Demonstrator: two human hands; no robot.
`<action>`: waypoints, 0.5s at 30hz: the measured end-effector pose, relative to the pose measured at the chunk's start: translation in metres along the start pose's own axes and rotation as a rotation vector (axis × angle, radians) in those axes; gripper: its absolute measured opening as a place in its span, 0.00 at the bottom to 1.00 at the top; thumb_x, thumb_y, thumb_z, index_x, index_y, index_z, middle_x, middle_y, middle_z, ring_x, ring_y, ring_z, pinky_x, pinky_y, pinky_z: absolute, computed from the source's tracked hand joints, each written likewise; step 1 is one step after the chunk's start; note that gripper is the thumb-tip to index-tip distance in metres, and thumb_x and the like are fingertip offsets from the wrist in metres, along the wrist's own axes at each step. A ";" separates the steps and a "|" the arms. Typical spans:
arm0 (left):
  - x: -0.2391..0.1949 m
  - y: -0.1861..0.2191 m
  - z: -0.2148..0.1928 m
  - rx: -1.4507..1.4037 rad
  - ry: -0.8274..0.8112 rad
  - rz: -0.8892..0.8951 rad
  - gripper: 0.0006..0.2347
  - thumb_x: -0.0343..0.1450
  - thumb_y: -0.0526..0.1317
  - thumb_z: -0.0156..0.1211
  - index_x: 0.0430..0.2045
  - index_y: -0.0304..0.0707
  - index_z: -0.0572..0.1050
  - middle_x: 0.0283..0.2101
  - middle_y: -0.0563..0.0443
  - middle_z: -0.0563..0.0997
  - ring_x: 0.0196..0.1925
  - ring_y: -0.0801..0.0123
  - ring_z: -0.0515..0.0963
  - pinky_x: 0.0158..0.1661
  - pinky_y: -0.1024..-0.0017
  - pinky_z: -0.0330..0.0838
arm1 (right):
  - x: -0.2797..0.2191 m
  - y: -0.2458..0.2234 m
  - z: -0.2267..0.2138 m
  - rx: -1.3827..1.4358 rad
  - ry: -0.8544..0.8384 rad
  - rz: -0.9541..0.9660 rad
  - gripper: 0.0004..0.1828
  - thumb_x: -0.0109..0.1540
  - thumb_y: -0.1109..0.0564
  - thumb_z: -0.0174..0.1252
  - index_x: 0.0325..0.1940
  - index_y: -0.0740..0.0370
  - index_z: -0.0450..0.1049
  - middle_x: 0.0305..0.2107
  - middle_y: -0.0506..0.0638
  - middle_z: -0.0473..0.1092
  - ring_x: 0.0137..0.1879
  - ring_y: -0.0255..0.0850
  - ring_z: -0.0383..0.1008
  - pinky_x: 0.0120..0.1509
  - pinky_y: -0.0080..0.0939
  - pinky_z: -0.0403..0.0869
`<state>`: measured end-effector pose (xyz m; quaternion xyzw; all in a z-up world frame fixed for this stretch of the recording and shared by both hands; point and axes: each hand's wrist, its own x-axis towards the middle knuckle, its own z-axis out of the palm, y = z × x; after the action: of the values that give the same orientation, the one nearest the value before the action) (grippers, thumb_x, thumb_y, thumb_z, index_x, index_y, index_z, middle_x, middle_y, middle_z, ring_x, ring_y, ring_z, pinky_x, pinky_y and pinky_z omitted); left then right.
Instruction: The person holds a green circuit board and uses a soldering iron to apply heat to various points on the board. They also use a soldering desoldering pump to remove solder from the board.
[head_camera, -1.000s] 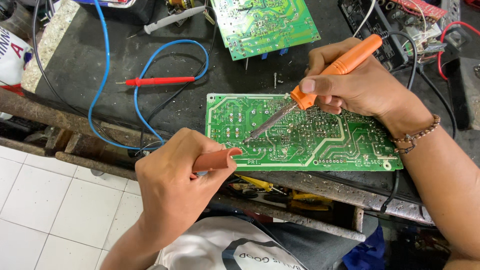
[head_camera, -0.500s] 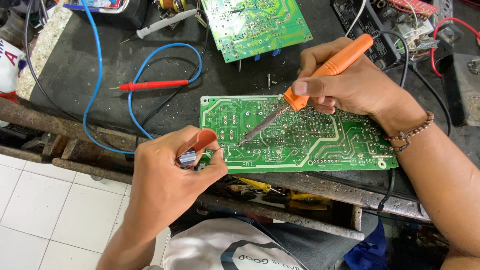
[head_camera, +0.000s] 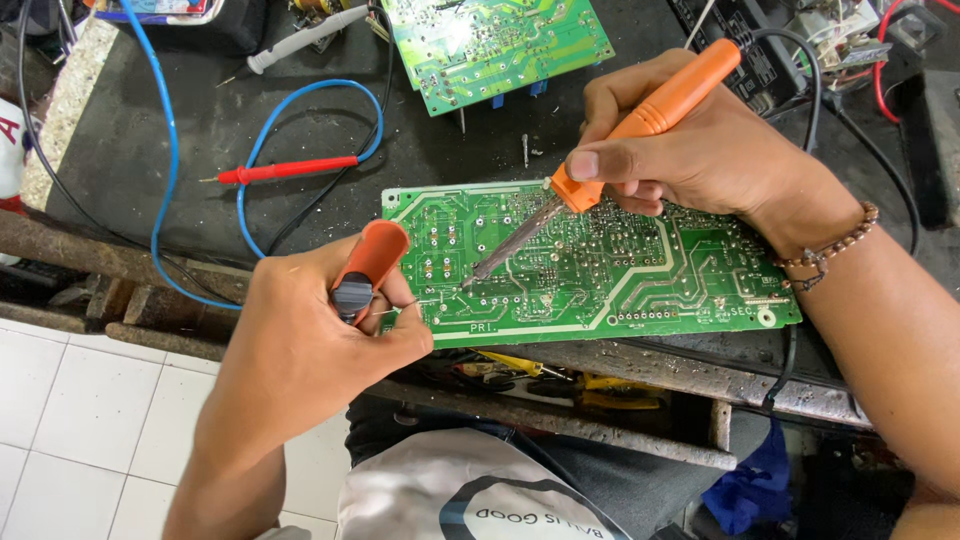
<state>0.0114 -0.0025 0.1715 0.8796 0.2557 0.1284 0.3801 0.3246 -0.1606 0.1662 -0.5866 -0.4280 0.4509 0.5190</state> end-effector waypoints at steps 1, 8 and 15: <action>0.003 0.002 -0.003 0.031 -0.035 -0.028 0.05 0.63 0.36 0.70 0.20 0.47 0.78 0.17 0.61 0.71 0.21 0.77 0.65 0.28 0.75 0.66 | 0.000 -0.002 0.001 -0.028 -0.018 -0.017 0.21 0.65 0.55 0.74 0.25 0.61 0.70 0.19 0.54 0.71 0.19 0.31 0.60 0.21 0.28 0.65; 0.017 0.019 -0.013 0.093 -0.197 -0.241 0.07 0.64 0.37 0.70 0.17 0.43 0.76 0.16 0.58 0.70 0.23 0.73 0.63 0.30 0.71 0.65 | -0.001 -0.004 0.001 -0.027 -0.041 -0.037 0.21 0.66 0.53 0.75 0.27 0.60 0.71 0.18 0.52 0.70 0.20 0.31 0.63 0.21 0.28 0.66; 0.025 0.037 -0.018 0.107 -0.296 -0.454 0.06 0.65 0.38 0.74 0.22 0.41 0.81 0.19 0.55 0.76 0.25 0.70 0.68 0.35 0.70 0.67 | -0.001 -0.003 0.001 -0.037 -0.044 -0.070 0.20 0.64 0.53 0.75 0.27 0.60 0.72 0.22 0.56 0.76 0.20 0.30 0.63 0.21 0.28 0.67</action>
<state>0.0381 0.0002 0.2116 0.8278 0.3943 -0.1039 0.3852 0.3231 -0.1612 0.1690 -0.5706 -0.4681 0.4371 0.5140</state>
